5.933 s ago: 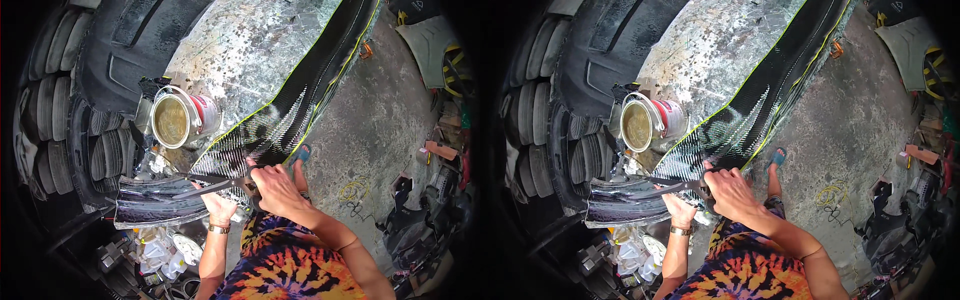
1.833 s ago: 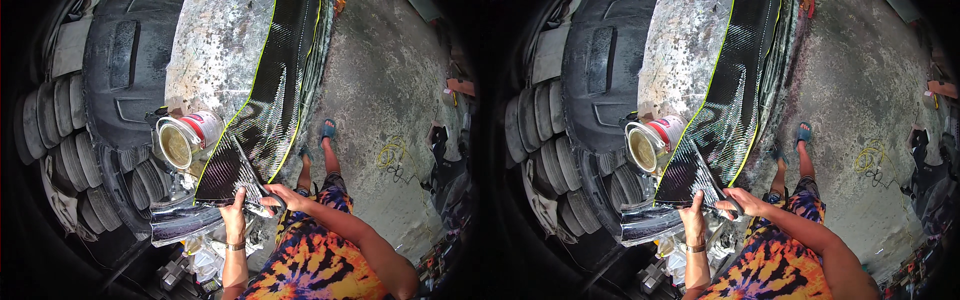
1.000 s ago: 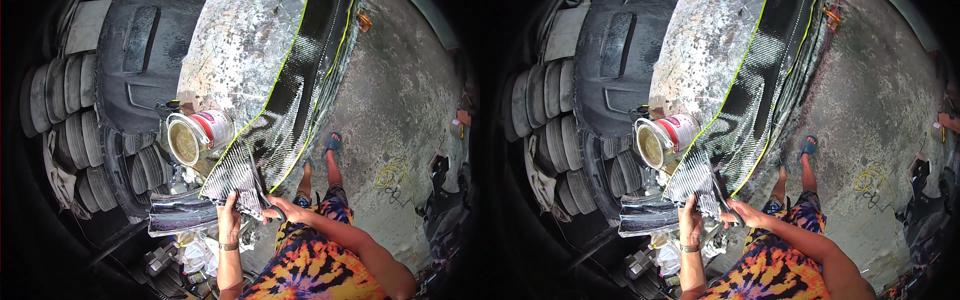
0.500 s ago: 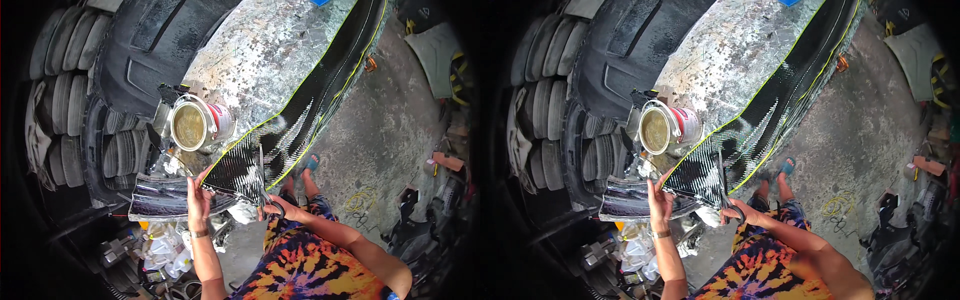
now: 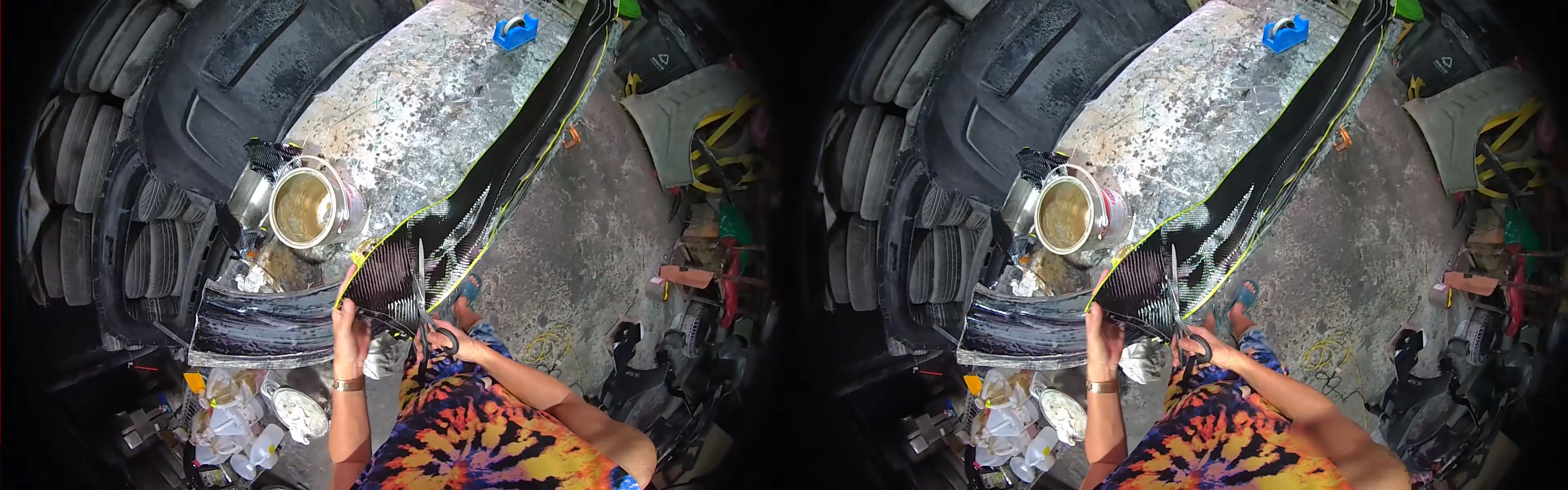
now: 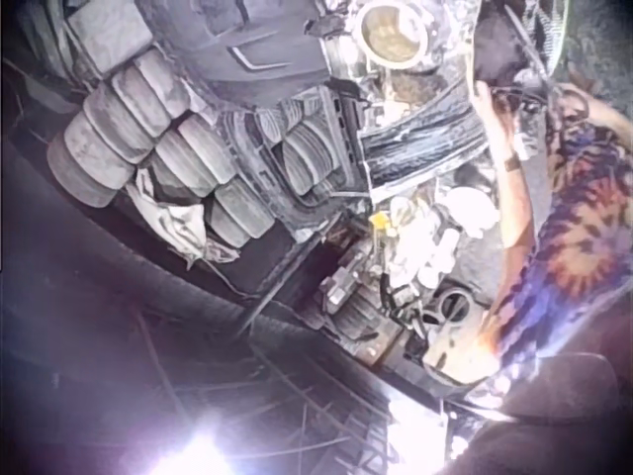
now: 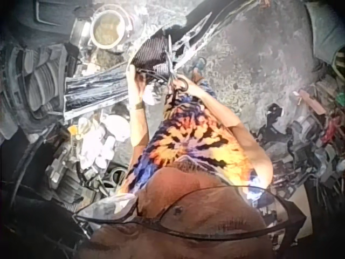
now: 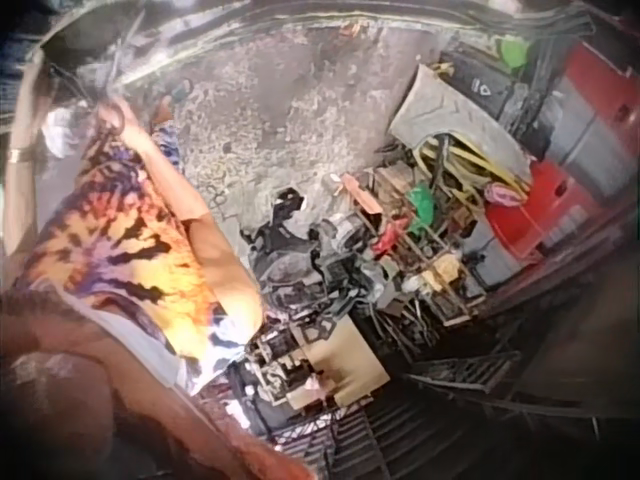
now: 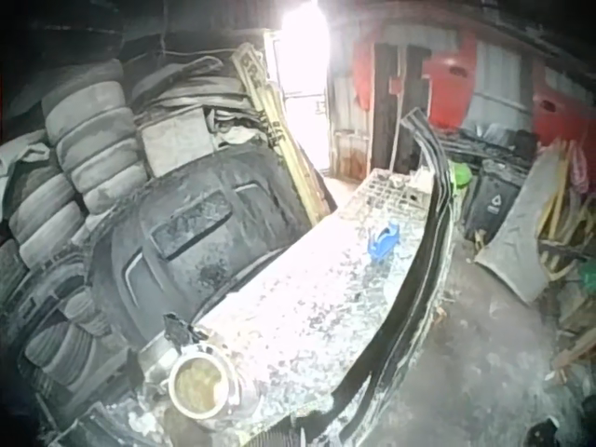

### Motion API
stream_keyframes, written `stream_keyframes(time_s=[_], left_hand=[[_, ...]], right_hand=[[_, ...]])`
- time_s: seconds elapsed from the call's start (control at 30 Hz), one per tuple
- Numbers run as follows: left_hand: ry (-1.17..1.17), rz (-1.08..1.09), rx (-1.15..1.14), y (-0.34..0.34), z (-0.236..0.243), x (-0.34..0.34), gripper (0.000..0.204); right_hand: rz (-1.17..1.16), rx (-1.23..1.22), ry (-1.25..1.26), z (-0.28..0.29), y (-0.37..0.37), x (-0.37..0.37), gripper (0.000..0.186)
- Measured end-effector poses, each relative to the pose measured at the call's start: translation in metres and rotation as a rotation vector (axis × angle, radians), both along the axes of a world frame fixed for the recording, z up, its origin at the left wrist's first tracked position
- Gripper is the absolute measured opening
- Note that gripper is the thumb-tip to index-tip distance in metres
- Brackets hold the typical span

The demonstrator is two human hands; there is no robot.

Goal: The person trims a piece of carbon fiber or fiberglass cloth using shears on a work surface, then uses their hands to press and smooth the material onto a black automotive bumper component.

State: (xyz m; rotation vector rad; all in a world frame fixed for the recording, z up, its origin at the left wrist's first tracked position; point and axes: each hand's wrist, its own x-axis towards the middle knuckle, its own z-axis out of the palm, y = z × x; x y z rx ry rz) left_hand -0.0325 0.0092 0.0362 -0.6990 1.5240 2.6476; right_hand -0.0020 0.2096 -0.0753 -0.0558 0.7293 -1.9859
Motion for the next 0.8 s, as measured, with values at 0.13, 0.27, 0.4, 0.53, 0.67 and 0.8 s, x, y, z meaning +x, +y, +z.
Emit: stream_keyframes(time_s=[0.13, 0.27, 0.4, 0.53, 0.67, 0.8], left_hand=[[-0.112, 0.175, -0.074, 0.009, -0.045, 0.029, 0.044], [-0.13, 0.133, -0.403, 0.023, -0.047, 0.021, 0.051], [-0.188, 0.302, -0.332, 0.03, -0.048, 0.02, 0.05], [-0.208, 0.298, -0.092, 0.016, -0.044, 0.038, 0.027], [-0.286, 0.302, -0.143, 0.026, -0.036, 0.042, 0.02], [-0.351, 0.315, -0.411, 0.023, -0.011, 0.034, 0.016]], right_hand=[[-0.005, 0.001, 0.078, 0.004, -0.003, -0.001, 0.041], [0.025, -0.06, 0.048, -0.004, -0.006, -0.004, 0.038], [0.027, -0.149, 0.048, -0.009, -0.004, -0.01, 0.033], [0.045, -0.195, 0.014, -0.012, -0.002, -0.007, 0.029], [0.041, -0.186, 0.041, -0.01, 0.004, -0.014, 0.032], [0.082, -0.166, 0.049, -0.016, 0.007, -0.014, 0.034]])
